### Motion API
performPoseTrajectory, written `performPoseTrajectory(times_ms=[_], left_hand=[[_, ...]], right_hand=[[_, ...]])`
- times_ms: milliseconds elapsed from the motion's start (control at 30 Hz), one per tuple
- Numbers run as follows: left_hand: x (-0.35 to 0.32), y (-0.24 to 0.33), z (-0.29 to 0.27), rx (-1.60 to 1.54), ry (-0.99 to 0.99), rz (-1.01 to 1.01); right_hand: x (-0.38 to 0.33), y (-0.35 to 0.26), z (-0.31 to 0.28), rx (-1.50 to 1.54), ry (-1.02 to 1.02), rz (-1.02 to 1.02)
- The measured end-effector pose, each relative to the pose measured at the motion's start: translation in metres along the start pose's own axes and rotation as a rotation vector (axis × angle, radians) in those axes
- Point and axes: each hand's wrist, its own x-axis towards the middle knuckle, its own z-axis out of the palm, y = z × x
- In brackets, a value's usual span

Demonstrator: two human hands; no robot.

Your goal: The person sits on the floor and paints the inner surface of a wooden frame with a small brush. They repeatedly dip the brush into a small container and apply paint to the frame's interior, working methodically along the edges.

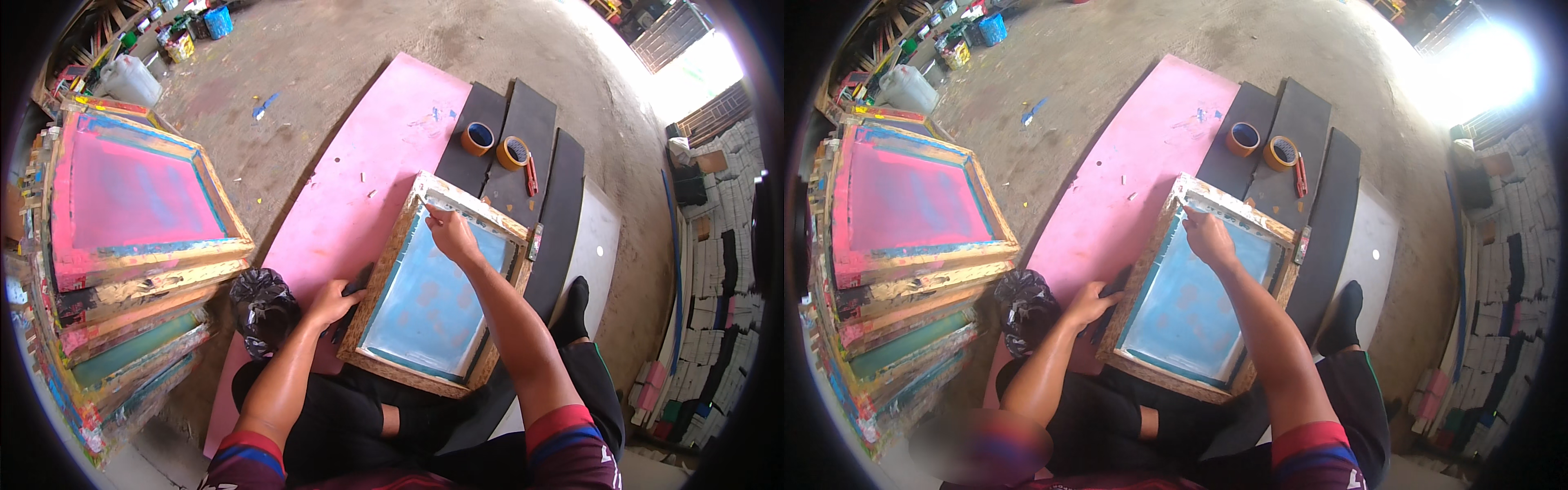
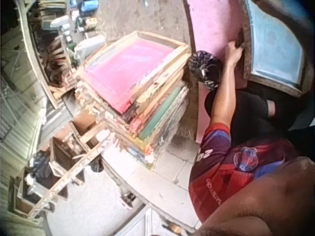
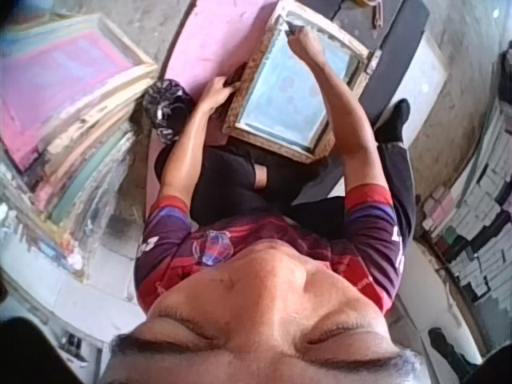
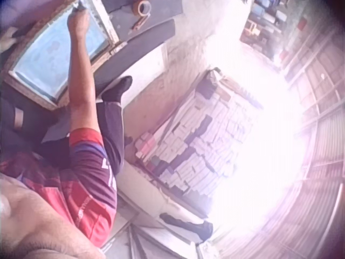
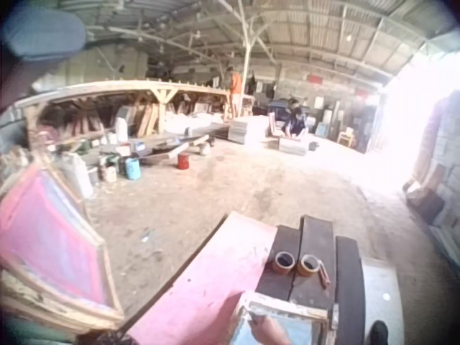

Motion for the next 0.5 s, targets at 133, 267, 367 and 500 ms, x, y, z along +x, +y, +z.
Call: performPoseTrajectory(times_ms=[133,267,367,500], left_hand=[[0.0,-0.001,-0.002,0.045,0.011,-0.017],[0.002,-0.006,0.0,-0.002,-0.005,-0.021],[0.003,-0.007,-0.004,0.016,-0.031,-0.022],[0.006,-0.015,-0.002,0.005,-0.012,-0.006]], right_hand=[[0.016,0.037,0.023,0.312,-0.064,0.064],[0.006,0.022,0.007,0.242,-0.052,0.092],[0.0,0.021,0.009,0.033,0.053,-0.026],[-0.006,0.015,0.007,-0.045,0.065,-0.03]])
